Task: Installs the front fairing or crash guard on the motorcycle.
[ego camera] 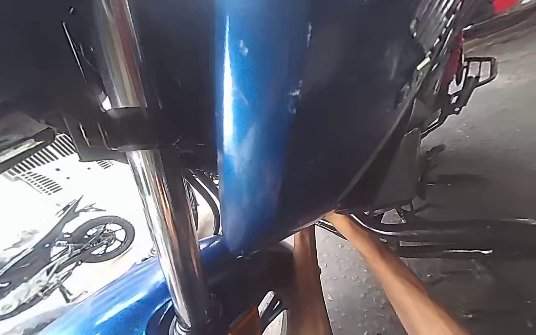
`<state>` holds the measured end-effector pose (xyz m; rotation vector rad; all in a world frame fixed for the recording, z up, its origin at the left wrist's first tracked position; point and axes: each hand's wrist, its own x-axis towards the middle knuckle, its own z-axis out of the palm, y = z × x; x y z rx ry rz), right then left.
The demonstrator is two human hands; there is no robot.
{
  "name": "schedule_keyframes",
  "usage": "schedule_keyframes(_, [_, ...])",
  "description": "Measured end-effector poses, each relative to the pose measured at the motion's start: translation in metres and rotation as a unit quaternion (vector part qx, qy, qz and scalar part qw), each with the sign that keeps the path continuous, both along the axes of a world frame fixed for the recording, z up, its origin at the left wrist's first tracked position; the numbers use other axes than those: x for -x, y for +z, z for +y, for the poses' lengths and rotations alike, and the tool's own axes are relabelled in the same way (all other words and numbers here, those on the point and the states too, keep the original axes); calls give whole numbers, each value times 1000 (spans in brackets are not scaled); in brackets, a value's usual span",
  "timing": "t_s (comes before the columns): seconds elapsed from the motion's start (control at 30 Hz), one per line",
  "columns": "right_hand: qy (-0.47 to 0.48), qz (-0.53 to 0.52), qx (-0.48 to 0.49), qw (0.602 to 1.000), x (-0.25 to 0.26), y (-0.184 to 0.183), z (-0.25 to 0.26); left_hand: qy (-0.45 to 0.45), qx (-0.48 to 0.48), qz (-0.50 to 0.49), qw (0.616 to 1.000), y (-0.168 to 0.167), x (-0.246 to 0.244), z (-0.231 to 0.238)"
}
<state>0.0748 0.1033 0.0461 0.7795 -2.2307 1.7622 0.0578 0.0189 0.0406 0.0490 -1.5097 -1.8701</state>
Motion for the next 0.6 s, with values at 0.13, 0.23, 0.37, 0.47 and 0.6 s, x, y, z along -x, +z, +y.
schedule_keyframes(0.13, [-90,-28,-188,978,-4,11,7,27,33,-64,997,9,-16,9])
schedule_keyframes(0.23, [-63,-41,-169,983,-16,33,7,16,8,-71,997,16,-20,12])
schedule_keyframes(0.37, [-61,-18,-182,981,-4,19,2,37,128,-65,989,-4,-3,0])
schedule_keyframes(0.47, [-60,-164,-191,966,5,9,7,16,121,-142,982,34,-46,15])
schedule_keyframes(0.6, [-53,-116,-120,985,4,9,3,-26,-42,1,999,45,-55,27])
